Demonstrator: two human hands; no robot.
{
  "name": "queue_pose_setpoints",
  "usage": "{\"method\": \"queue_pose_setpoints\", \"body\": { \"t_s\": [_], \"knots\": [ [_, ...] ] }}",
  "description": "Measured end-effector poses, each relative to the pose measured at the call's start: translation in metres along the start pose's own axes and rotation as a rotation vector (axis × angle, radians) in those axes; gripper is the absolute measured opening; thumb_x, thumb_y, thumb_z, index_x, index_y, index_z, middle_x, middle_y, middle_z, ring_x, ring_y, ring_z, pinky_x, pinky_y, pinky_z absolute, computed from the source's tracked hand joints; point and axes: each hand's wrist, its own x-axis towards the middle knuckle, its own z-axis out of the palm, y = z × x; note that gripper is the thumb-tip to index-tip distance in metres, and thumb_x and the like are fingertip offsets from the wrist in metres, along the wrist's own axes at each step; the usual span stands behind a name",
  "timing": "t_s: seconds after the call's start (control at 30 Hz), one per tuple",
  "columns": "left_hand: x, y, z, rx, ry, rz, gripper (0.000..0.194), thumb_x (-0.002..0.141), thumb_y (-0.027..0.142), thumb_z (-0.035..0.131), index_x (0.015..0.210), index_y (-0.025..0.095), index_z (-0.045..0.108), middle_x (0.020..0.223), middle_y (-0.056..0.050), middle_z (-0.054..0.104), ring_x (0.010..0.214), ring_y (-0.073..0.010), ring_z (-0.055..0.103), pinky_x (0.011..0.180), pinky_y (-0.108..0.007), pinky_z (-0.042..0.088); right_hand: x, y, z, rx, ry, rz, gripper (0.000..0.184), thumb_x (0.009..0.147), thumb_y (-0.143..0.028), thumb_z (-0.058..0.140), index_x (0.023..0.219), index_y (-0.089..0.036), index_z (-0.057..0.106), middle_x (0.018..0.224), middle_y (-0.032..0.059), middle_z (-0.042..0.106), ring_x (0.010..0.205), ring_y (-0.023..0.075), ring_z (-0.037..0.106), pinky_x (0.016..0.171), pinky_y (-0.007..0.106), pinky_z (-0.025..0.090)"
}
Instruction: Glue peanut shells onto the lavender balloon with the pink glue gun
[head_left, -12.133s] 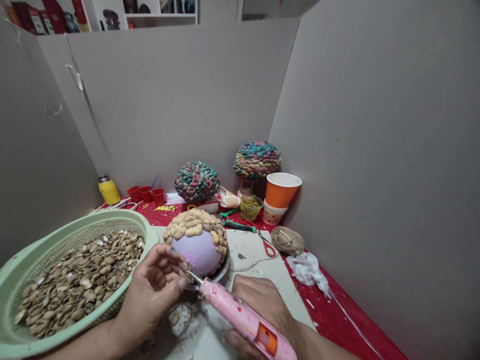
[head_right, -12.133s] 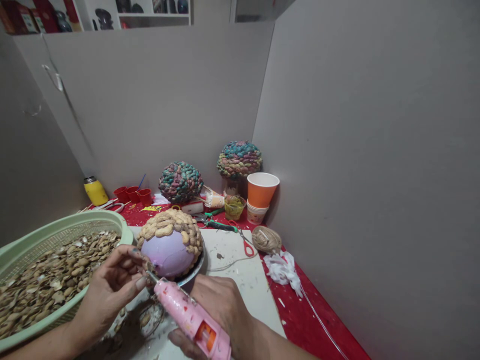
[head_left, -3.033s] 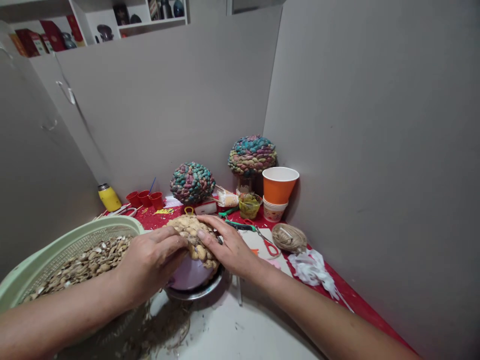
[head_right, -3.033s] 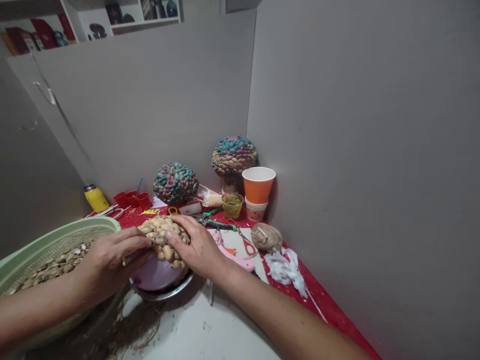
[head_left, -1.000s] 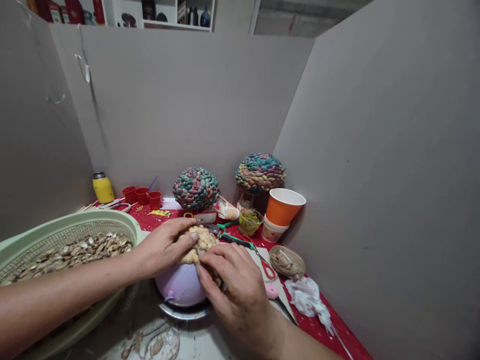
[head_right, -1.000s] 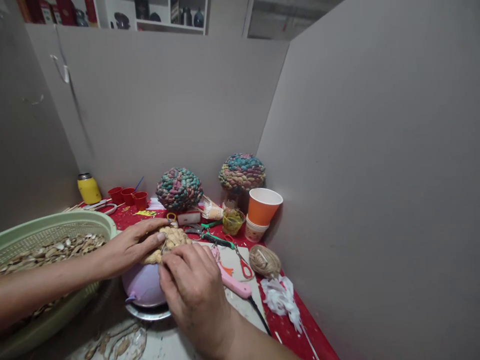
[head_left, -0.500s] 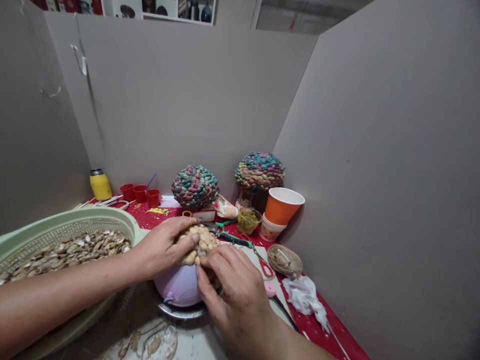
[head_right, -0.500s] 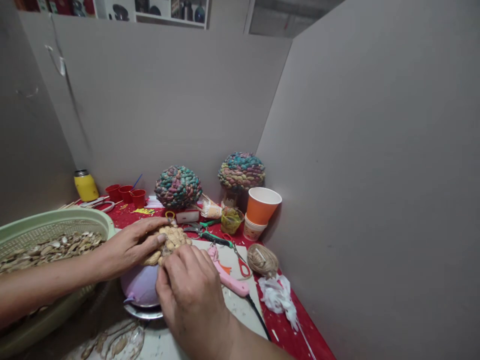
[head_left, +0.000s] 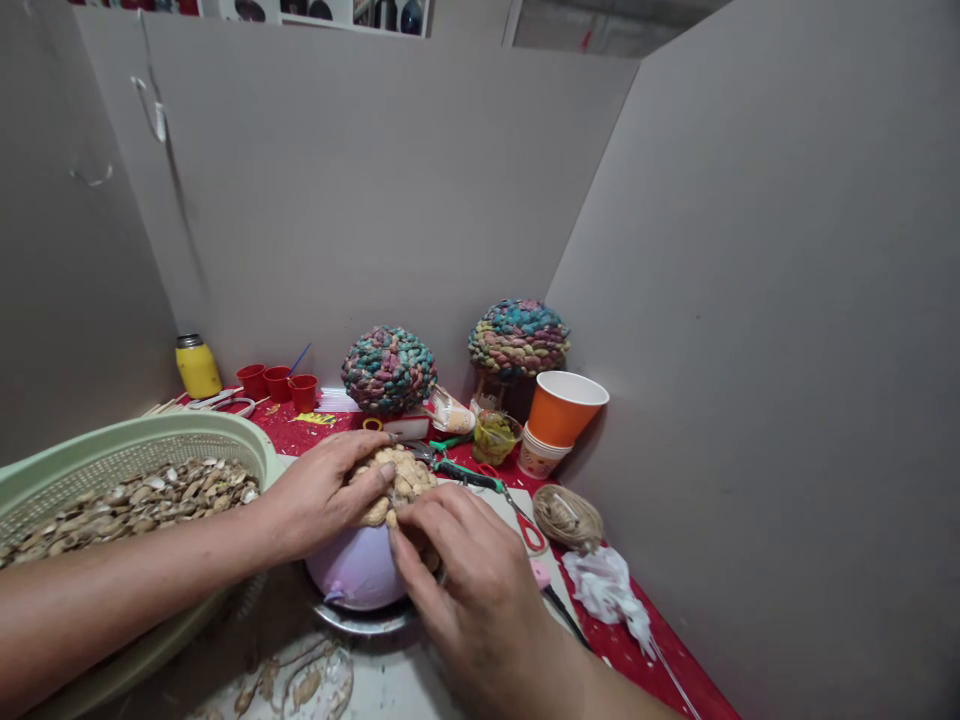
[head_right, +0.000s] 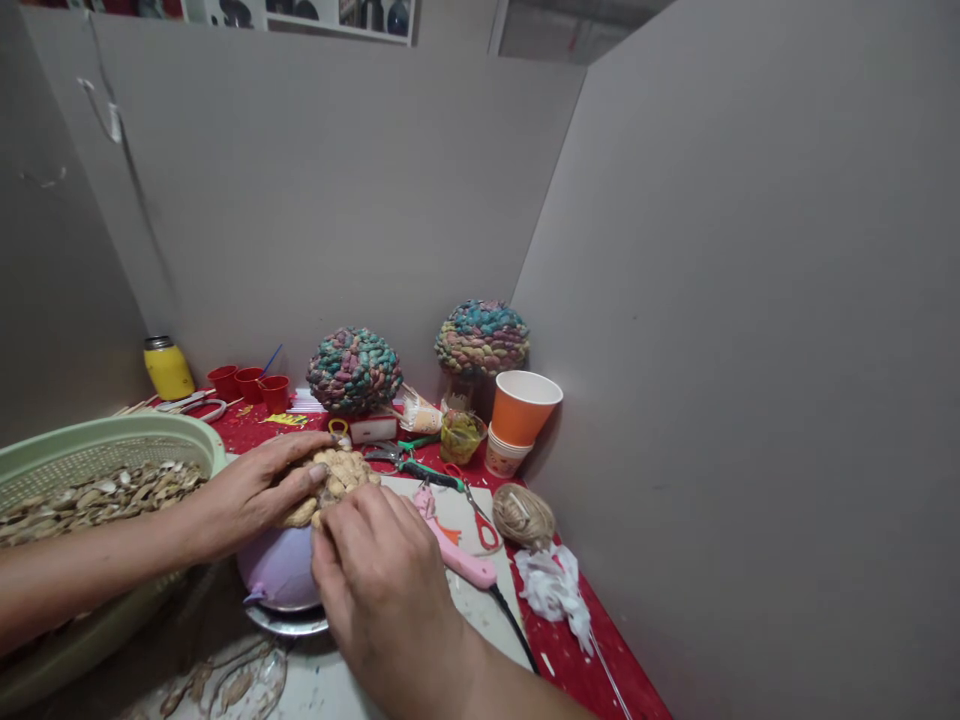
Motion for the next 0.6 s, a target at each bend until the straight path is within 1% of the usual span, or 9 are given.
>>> {"method": "queue_pose_setpoints", "body": {
  "t_s": [0.13, 0.27, 0.37, 0.47, 0.53, 0.6],
  "knots": [
    [-0.001, 0.000, 0.000, 0.004, -0.003, 0.008, 0.048, 0.093, 0.042, 0.042, 0.128, 0.014, 0.058, 0.132, -0.012, 0.062, 0.121, -0.0260, 0.056, 0.105, -0.041, 0.042, 0.003, 0.002, -0.005, 0.044, -0.043, 0.039, 0.010, 0.092, -0.010, 0.051, 0.087, -0.018, 0.055, 0.083, 0.0041, 0.056, 0.077, 0.0205, 0.052, 0.069, 0.033, 0.041],
    [-0.003, 0.000, 0.001, -0.005, -0.004, -0.001, 0.048, 0.093, 0.044, 0.043, 0.129, 0.014, 0.056, 0.133, -0.012, 0.061, 0.122, -0.0258, 0.055, 0.106, -0.041, 0.041, 0.002, 0.003, -0.002, 0.029, -0.032, -0.008, 0.013, 0.094, -0.010, 0.049, 0.085, -0.017, 0.056, 0.083, 0.0052, 0.056, 0.077, 0.0208, 0.052, 0.070, 0.034, 0.042],
    [-0.004, 0.001, -0.003, -0.005, -0.019, 0.030, 0.049, 0.091, 0.044, 0.045, 0.130, 0.016, 0.055, 0.135, -0.011, 0.060, 0.123, -0.0267, 0.054, 0.106, -0.042, 0.041, 0.000, 0.003, -0.002, 0.008, -0.025, -0.034, 0.016, 0.095, -0.011, 0.047, 0.086, -0.017, 0.058, 0.083, 0.0059, 0.057, 0.077, 0.0208, 0.052, 0.071, 0.035, 0.043],
    [-0.004, 0.000, -0.011, 0.016, -0.096, 0.066, 0.055, 0.086, 0.044, 0.053, 0.135, 0.018, 0.051, 0.137, -0.011, 0.057, 0.124, -0.0276, 0.053, 0.106, -0.042, 0.042, -0.001, 0.004, -0.003, 0.008, -0.022, -0.032, 0.017, 0.096, -0.012, 0.047, 0.085, -0.017, 0.058, 0.081, 0.0056, 0.057, 0.076, 0.0203, 0.052, 0.070, 0.035, 0.043],
    [-0.003, 0.000, -0.015, 0.028, -0.156, 0.069, 0.063, 0.083, 0.044, 0.058, 0.138, 0.017, 0.047, 0.138, -0.012, 0.055, 0.124, -0.0280, 0.052, 0.105, -0.041, 0.042, -0.001, 0.004, -0.003, 0.016, -0.026, -0.029, 0.017, 0.095, -0.012, 0.047, 0.083, -0.017, 0.058, 0.081, 0.0052, 0.057, 0.076, 0.0200, 0.052, 0.070, 0.034, 0.043],
    [-0.003, 0.000, -0.017, 0.035, -0.184, 0.059, 0.067, 0.080, 0.043, 0.060, 0.140, 0.016, 0.044, 0.139, -0.013, 0.054, 0.125, -0.0285, 0.051, 0.105, -0.041, 0.042, -0.001, 0.006, -0.002, 0.024, -0.023, -0.032, 0.017, 0.095, -0.012, 0.048, 0.083, -0.016, 0.058, 0.080, 0.0050, 0.057, 0.075, 0.0197, 0.053, 0.070, 0.034, 0.042]
  ]
}}
